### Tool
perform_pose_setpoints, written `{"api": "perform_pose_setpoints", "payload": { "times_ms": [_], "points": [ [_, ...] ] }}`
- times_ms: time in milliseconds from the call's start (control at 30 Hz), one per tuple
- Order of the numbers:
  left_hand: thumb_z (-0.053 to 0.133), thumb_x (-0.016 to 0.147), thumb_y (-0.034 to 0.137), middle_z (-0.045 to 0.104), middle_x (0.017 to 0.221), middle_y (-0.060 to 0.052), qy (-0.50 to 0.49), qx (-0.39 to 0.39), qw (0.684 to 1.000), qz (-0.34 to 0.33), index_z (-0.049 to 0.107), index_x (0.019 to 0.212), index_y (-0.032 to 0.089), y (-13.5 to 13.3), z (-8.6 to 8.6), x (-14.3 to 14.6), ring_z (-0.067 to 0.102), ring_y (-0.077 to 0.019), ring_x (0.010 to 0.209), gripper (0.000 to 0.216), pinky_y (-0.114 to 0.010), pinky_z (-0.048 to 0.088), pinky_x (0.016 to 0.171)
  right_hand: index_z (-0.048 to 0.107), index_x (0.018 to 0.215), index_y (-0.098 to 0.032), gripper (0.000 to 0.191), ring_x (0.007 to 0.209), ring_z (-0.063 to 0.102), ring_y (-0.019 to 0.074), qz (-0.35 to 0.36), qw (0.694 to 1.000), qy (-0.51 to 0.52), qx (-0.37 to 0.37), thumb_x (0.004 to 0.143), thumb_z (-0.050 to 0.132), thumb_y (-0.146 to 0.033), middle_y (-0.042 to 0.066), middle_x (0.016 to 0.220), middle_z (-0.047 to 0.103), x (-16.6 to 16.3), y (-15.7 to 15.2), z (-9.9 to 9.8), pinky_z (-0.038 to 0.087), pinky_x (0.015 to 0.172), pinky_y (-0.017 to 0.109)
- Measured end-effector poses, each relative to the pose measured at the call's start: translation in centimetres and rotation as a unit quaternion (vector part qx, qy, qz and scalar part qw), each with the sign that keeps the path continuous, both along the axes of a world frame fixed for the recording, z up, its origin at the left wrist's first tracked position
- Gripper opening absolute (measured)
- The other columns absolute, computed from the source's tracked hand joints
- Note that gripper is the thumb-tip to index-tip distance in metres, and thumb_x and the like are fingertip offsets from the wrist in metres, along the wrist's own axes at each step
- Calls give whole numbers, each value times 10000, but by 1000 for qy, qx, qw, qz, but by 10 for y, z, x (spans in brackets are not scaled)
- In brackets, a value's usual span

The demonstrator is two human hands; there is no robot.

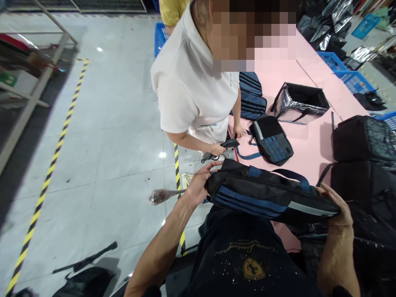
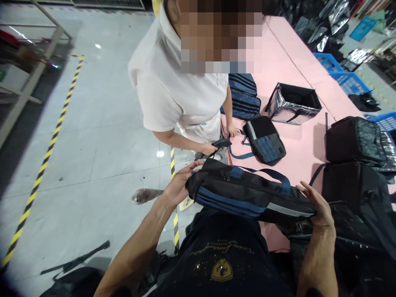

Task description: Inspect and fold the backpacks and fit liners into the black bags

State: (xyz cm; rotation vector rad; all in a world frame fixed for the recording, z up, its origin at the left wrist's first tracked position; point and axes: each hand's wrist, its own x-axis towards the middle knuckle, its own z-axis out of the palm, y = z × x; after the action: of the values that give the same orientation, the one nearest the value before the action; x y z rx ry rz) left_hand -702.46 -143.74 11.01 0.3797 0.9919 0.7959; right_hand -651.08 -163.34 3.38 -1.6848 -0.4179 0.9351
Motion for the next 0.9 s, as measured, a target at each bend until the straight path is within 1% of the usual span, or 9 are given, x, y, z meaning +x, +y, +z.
{"api": "perform_pose_setpoints", "payload": {
  "times_ms": [100, 200, 333, 433, 533, 633, 700, 800, 900],
  "points": [
    [703, 552, -6, 790, 791, -14, -14, -3, 1000, -4, 785, 1160, 164, 2, 5, 0, 663, -115, 570, 636, -179, 508, 531, 815, 1417, -309, 708, 1376, 742, 355, 138, 988, 59, -28, 882, 758, -770, 88, 1483, 788, -2, 8, -1, 665, 1087, 434],
    [723, 571, 7, 812, 820, -36, -10, -5, 1000, -13, 782, 1214, 165, 2, 8, -1, 725, -146, 636, 665, -193, 560, 585, 813, 1425, -293, 903, 1506, 636, 425, 259, 965, 22, -31, 794, 748, -936, 119, 1537, 752, -1, 8, -4, 563, 1239, 536],
    [755, 612, 28, 817, 852, -31, -17, 7, 998, -52, 758, 1331, 175, 0, 11, -4, 740, -142, 661, 734, -189, 560, 606, 870, 1267, -235, 925, 1358, 704, 494, 382, 918, -9, -107, 602, 939, -874, 159, 1354, 831, -1, 11, 2, 530, 1233, 646],
    [738, 589, 29, 803, 815, -7, -41, 23, 995, -87, 745, 1334, 187, 1, 15, -6, 713, -132, 627, 762, -184, 528, 575, 848, 1308, -226, 834, 1258, 750, 451, 451, 878, 61, -145, 663, 982, -738, 147, 1307, 839, -10, 20, 19, 585, 1153, 606],
    [701, 561, 42, 799, 800, -2, -42, 41, 992, -115, 741, 1301, 192, 5, 17, -8, 682, -136, 598, 756, -201, 507, 550, 851, 1303, -237, 806, 1232, 759, 435, 488, 853, 107, -153, 691, 973, -748, 143, 1272, 844, -20, 30, 37, 594, 1128, 574],
    [701, 562, 52, 756, 744, 27, -6, 61, 992, -107, 733, 1257, 202, 10, 14, -12, 624, -123, 555, 712, -204, 468, 528, 857, 1298, -232, 954, 1307, 719, 460, 501, 850, 83, -141, 586, 969, -858, 158, 1326, 826, -22, 34, 44, 566, 1173, 575],
    [698, 576, 72, 729, 728, 43, 35, 83, 991, -94, 724, 1219, 213, 11, 7, -15, 597, -121, 551, 658, -210, 449, 529, 859, 1288, -226, 977, 1249, 739, 449, 512, 840, 52, -172, 517, 1022, -802, 150, 1283, 835, -21, 34, 44, 600, 1119, 554],
    [686, 691, 170, 769, 853, 23, 124, 124, 980, -90, 716, 1205, 237, 10, -4, -21, 626, -144, 624, 519, -238, 468, 572, 858, 1280, -223, 921, 1090, 775, 393, 513, 826, 9, -236, 482, 1089, -622, 122, 1187, 852, -25, 33, 43, 657, 963, 481],
    [622, 830, 274, 762, 894, 9, 213, 157, 958, -112, 746, 1145, 238, 7, -12, -26, 631, -168, 711, 340, -259, 468, 629, 869, 1165, -213, 713, 985, 768, 333, 484, 840, -26, -243, 580, 1062, -572, 95, 1090, 852, -36, 37, 45, 654, 871, 416]
  ]
}}
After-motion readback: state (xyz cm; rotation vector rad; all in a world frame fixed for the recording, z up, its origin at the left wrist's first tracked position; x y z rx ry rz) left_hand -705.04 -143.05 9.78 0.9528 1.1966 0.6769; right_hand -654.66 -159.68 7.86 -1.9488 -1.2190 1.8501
